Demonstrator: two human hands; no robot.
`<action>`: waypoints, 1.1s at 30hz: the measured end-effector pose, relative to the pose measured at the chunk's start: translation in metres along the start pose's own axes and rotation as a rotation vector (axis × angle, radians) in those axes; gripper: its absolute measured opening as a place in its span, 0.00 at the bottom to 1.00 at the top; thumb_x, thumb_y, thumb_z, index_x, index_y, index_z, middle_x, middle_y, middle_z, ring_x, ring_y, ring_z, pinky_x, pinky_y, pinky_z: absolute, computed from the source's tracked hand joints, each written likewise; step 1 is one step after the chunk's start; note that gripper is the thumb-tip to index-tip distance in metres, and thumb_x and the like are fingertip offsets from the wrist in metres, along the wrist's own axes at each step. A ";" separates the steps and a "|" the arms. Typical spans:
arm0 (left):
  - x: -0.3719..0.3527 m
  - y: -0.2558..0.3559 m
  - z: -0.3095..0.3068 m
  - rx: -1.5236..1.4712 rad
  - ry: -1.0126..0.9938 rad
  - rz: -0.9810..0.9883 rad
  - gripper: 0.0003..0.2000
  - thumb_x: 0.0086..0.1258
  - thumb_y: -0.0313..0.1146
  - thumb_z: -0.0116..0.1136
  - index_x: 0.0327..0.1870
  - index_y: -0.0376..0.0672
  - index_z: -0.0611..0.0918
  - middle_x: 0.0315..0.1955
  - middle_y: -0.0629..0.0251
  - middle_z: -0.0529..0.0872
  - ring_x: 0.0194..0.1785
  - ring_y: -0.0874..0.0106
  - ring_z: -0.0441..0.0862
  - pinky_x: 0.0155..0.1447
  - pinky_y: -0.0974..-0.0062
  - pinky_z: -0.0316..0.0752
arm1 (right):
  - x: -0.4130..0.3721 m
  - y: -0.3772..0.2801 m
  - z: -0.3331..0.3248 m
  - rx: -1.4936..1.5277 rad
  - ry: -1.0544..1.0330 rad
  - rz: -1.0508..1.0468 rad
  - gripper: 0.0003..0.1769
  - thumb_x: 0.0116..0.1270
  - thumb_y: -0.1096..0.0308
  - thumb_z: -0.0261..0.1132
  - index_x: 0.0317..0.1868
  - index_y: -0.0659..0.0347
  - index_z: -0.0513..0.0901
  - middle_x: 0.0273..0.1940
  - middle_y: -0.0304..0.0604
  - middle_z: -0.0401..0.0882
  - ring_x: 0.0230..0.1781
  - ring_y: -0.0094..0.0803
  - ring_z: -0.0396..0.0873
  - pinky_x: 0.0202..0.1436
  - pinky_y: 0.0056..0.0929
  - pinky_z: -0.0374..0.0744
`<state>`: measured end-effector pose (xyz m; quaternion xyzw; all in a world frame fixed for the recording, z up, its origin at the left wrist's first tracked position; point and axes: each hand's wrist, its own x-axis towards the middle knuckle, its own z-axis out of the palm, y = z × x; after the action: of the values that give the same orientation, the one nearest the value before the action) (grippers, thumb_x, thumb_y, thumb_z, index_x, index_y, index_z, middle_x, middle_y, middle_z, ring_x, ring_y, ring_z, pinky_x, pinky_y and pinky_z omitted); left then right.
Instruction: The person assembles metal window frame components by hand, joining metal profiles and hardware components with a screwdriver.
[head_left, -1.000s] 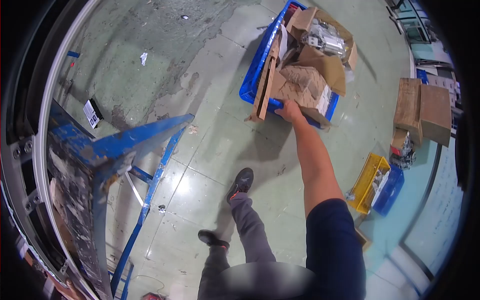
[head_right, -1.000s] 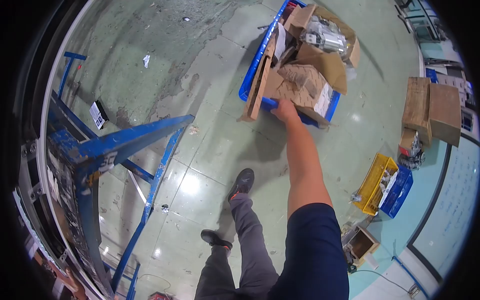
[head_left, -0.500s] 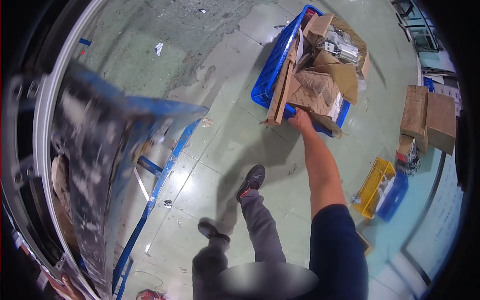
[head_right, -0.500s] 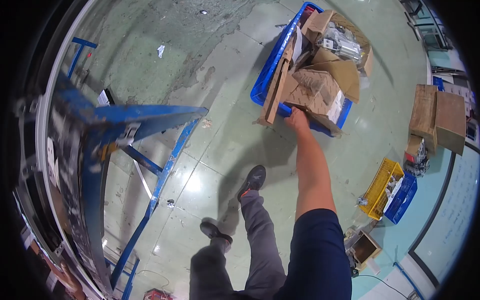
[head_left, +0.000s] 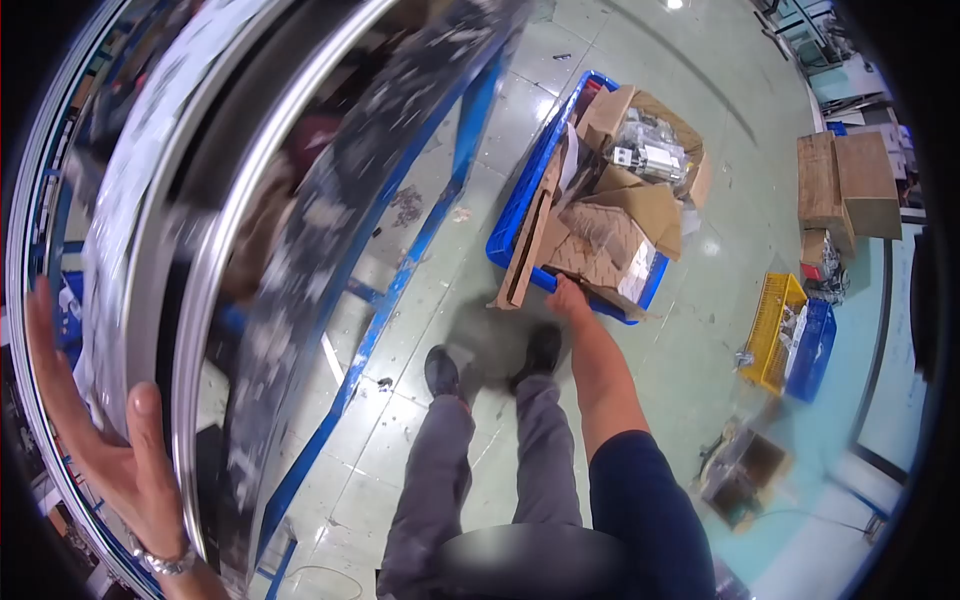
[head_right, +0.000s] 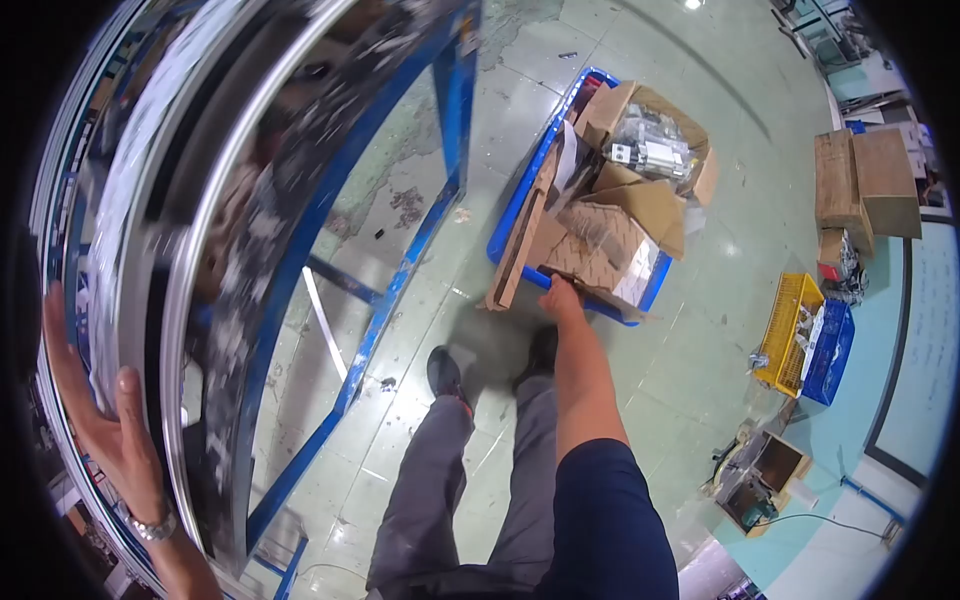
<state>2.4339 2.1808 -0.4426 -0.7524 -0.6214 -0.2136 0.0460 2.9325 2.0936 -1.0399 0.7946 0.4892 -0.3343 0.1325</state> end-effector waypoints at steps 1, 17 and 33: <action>-0.021 0.003 -0.005 -0.159 0.149 0.036 0.47 0.72 0.63 0.54 0.79 0.35 0.53 0.77 0.39 0.54 0.78 0.48 0.58 0.80 0.45 0.53 | -0.007 0.003 0.028 -0.043 0.002 -0.034 0.40 0.58 0.54 0.70 0.68 0.64 0.71 0.61 0.60 0.79 0.63 0.51 0.77 0.67 0.42 0.75; -0.852 -0.187 -0.231 -0.492 -1.026 -1.176 0.24 0.81 0.45 0.50 0.69 0.39 0.73 0.52 0.53 0.87 0.52 0.63 0.85 0.53 0.67 0.80 | -0.359 -0.053 0.304 -0.059 0.091 -0.115 0.38 0.55 0.58 0.67 0.66 0.64 0.73 0.57 0.62 0.81 0.60 0.54 0.79 0.65 0.44 0.75; -1.717 -0.291 -0.643 0.049 -0.851 -2.154 0.32 0.74 0.55 0.53 0.66 0.33 0.76 0.63 0.45 0.77 0.67 0.53 0.73 0.69 0.60 0.66 | -0.658 -0.137 0.724 -0.683 -0.070 -0.453 0.23 0.56 0.51 0.66 0.42 0.62 0.86 0.44 0.56 0.86 0.44 0.57 0.84 0.53 0.53 0.79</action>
<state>1.7515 0.4589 -0.5681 0.1564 -0.9096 0.1406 -0.3582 2.3268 1.3178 -1.1258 0.5652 0.7299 -0.2005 0.3281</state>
